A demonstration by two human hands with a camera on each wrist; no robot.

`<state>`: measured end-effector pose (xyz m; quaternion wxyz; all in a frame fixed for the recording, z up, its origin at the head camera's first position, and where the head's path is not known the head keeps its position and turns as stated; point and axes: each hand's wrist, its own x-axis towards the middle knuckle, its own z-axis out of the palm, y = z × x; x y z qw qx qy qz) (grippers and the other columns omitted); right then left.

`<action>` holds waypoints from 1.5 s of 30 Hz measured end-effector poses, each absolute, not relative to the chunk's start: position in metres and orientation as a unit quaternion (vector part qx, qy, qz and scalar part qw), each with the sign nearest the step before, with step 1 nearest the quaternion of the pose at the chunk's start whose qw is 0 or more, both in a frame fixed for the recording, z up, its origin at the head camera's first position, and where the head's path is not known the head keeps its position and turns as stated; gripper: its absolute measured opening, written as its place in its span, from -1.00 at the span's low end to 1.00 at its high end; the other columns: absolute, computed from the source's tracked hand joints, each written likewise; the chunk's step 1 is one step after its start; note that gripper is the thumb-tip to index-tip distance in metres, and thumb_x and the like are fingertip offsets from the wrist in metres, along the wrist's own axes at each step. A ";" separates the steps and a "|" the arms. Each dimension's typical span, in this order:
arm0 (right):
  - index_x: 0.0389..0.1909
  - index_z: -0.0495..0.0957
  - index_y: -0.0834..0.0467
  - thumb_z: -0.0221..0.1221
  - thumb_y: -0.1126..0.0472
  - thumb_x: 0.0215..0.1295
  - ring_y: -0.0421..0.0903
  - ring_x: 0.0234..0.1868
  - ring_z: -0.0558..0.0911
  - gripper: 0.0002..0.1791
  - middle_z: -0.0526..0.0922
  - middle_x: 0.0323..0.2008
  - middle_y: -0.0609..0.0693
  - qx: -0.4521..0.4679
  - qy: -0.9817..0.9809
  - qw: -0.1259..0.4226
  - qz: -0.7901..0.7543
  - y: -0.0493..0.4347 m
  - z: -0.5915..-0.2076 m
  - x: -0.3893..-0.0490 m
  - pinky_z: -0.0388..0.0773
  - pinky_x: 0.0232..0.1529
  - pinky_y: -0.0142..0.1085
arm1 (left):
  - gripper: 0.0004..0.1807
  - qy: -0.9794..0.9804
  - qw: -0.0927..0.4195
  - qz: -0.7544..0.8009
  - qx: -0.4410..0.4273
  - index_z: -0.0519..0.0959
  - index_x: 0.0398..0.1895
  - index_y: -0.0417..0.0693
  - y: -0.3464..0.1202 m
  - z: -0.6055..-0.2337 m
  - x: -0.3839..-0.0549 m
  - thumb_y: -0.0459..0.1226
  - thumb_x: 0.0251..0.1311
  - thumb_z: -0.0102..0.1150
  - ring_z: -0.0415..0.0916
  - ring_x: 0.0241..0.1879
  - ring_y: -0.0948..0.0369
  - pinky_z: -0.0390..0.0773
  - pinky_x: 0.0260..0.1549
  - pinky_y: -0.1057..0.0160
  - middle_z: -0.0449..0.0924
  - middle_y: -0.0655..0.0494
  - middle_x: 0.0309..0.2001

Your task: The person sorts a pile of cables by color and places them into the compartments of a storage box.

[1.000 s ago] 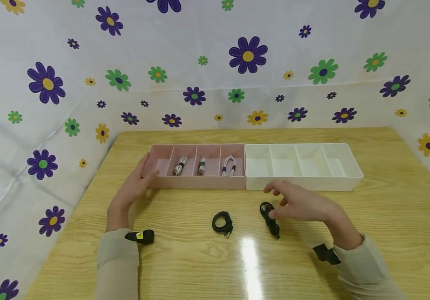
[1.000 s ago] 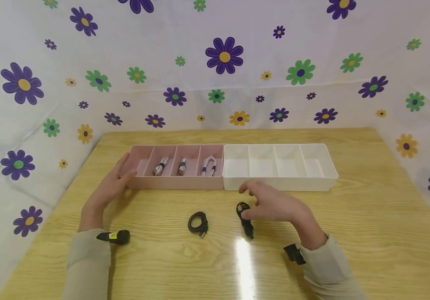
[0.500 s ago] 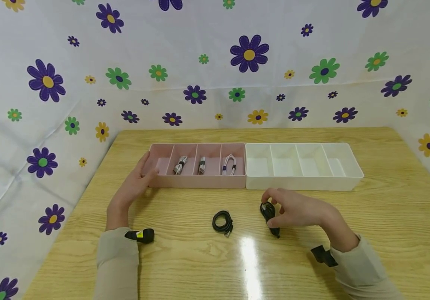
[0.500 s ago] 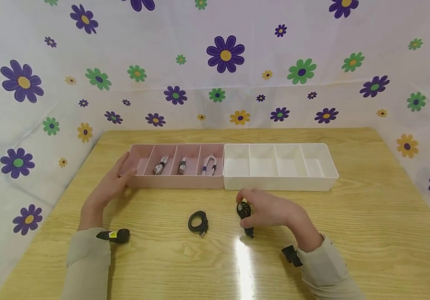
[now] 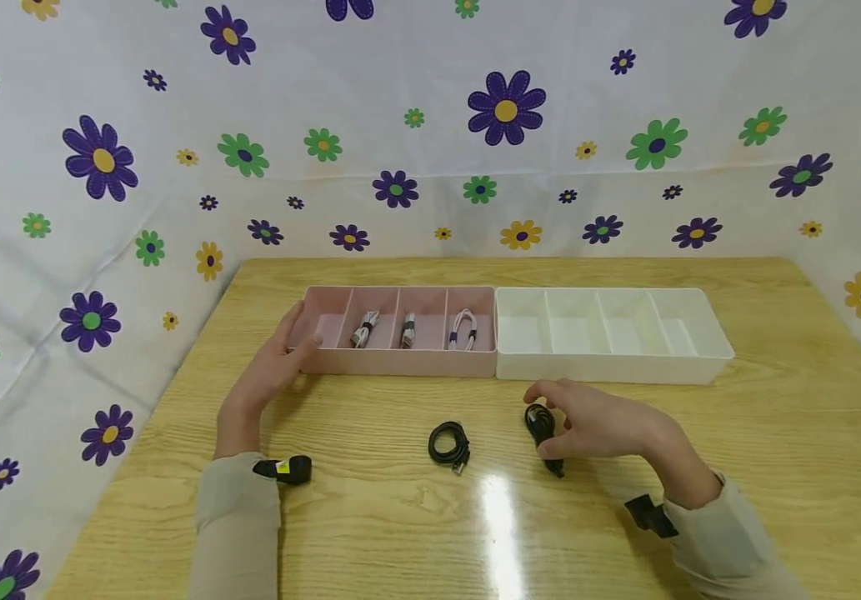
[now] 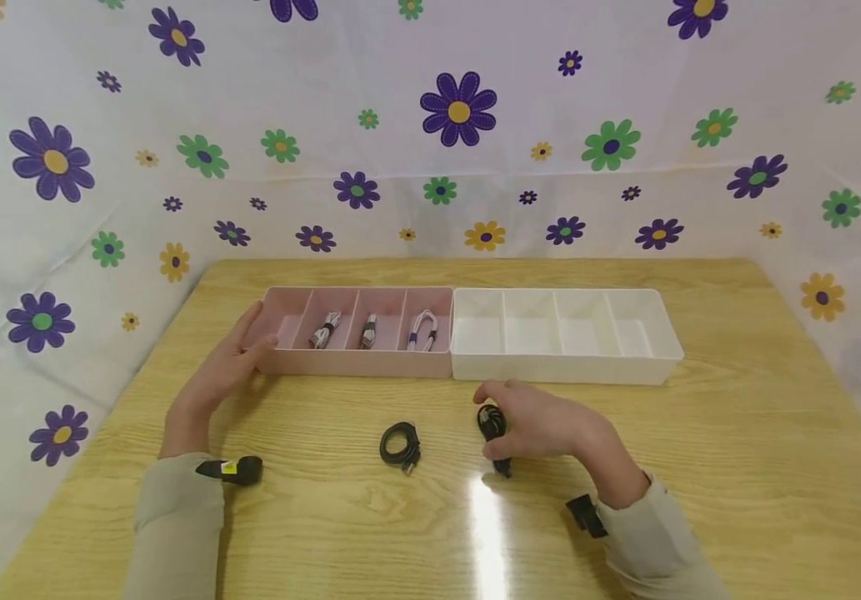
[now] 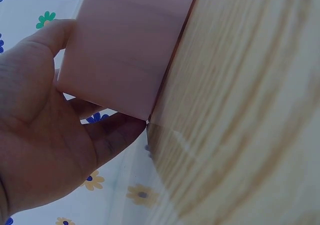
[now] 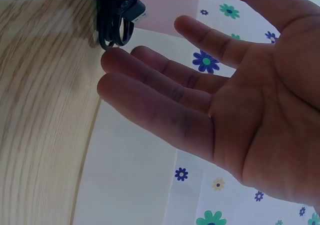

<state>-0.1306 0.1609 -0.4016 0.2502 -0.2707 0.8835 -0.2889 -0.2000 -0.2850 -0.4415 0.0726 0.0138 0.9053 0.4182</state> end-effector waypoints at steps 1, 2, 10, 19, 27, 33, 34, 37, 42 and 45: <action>0.23 0.31 0.11 0.29 0.09 0.17 -0.03 -0.11 0.50 -0.38 0.40 0.08 0.13 -0.268 0.887 0.246 -0.284 0.161 -0.401 -0.130 0.49 -0.13 -0.15 | -0.18 0.904 0.074 0.421 0.013 -0.32 0.49 0.40 -0.285 -0.442 -0.200 0.16 0.33 -0.13 -0.28 0.45 -0.16 -0.17 0.31 -0.28 -0.27 -0.06 0.51; 0.25 0.30 0.10 0.29 0.08 0.17 -0.03 -0.10 0.50 -0.36 0.38 0.10 0.14 -0.267 0.890 0.242 -0.281 0.161 -0.400 -0.129 0.49 -0.11 -0.14 | -0.18 0.903 0.074 0.423 0.011 -0.32 0.49 0.41 -0.285 -0.443 -0.201 0.16 0.33 -0.12 -0.28 0.45 -0.15 -0.17 0.32 -0.28 -0.27 -0.06 0.51; 0.25 0.31 0.06 0.32 0.04 0.14 -0.03 -0.11 0.44 -0.33 0.33 0.09 0.16 -0.263 0.887 0.246 -0.289 0.166 -0.403 -0.120 0.47 -0.13 -0.15 | -0.20 0.902 0.072 0.425 0.017 -0.31 0.50 0.38 -0.283 -0.443 -0.201 0.12 0.35 -0.13 -0.25 0.45 -0.15 -0.14 0.32 -0.26 -0.26 -0.04 0.51; 0.28 0.31 0.06 0.36 0.10 0.10 -0.04 -0.21 0.43 -0.29 0.21 0.17 0.19 -0.268 0.873 0.267 -0.309 0.161 -0.409 -0.116 0.47 -0.26 -0.23 | -0.19 0.907 0.073 0.414 0.020 -0.32 0.50 0.36 -0.284 -0.442 -0.198 0.13 0.35 -0.14 -0.25 0.44 -0.18 -0.13 0.30 -0.30 -0.27 -0.04 0.51; 0.18 0.39 0.09 0.35 0.16 0.10 -0.07 -0.27 0.42 -0.40 0.24 0.14 0.14 -0.286 0.876 0.255 -0.292 0.160 -0.413 -0.115 0.43 -0.31 -0.30 | -0.19 0.906 0.076 0.417 0.016 -0.34 0.49 0.41 -0.283 -0.442 -0.199 0.15 0.35 -0.15 -0.29 0.46 -0.11 -0.17 0.32 -0.28 -0.27 -0.02 0.51; 0.16 0.42 0.12 0.33 0.13 0.13 -0.08 -0.23 0.44 -0.44 0.27 0.12 0.14 -0.284 0.885 0.242 -0.277 0.158 -0.415 -0.117 0.45 -0.21 -0.23 | -0.19 0.906 0.080 0.416 0.013 -0.34 0.50 0.38 -0.283 -0.441 -0.200 0.15 0.35 -0.16 -0.29 0.46 -0.12 -0.17 0.32 -0.28 -0.28 -0.02 0.51; 0.15 0.42 0.13 0.33 0.13 0.14 -0.08 -0.23 0.43 -0.45 0.28 0.12 0.14 -0.285 0.887 0.239 -0.275 0.157 -0.415 -0.117 0.45 -0.20 -0.23 | -0.19 0.907 0.080 0.414 0.012 -0.34 0.50 0.38 -0.282 -0.441 -0.200 0.15 0.35 -0.16 -0.29 0.46 -0.12 -0.17 0.32 -0.28 -0.28 -0.02 0.51; 0.12 0.43 0.13 0.33 0.14 0.14 -0.08 -0.25 0.42 -0.48 0.29 0.10 0.13 -0.282 0.889 0.235 -0.274 0.157 -0.416 -0.117 0.44 -0.22 -0.24 | -0.19 0.907 0.078 0.415 0.008 -0.33 0.50 0.39 -0.282 -0.440 -0.200 0.16 0.34 -0.16 -0.30 0.46 -0.13 -0.18 0.31 -0.29 -0.29 -0.01 0.51; 0.08 0.45 0.12 0.34 0.18 0.11 -0.09 -0.28 0.41 -0.51 0.31 0.09 0.13 -0.281 0.893 0.226 -0.270 0.156 -0.418 -0.118 0.41 -0.28 -0.29 | -0.19 0.905 0.072 0.420 0.009 -0.31 0.50 0.40 -0.283 -0.441 -0.201 0.16 0.33 -0.15 -0.27 0.45 -0.14 -0.16 0.32 -0.27 -0.26 -0.01 0.51; 0.07 0.46 0.13 0.33 0.21 0.11 -0.09 -0.30 0.41 -0.52 0.31 0.09 0.13 -0.284 0.892 0.224 -0.272 0.156 -0.419 -0.118 0.41 -0.31 -0.32 | -0.19 0.904 0.072 0.422 0.013 -0.31 0.50 0.40 -0.284 -0.443 -0.201 0.17 0.33 -0.14 -0.26 0.45 -0.14 -0.15 0.32 -0.27 -0.25 -0.02 0.51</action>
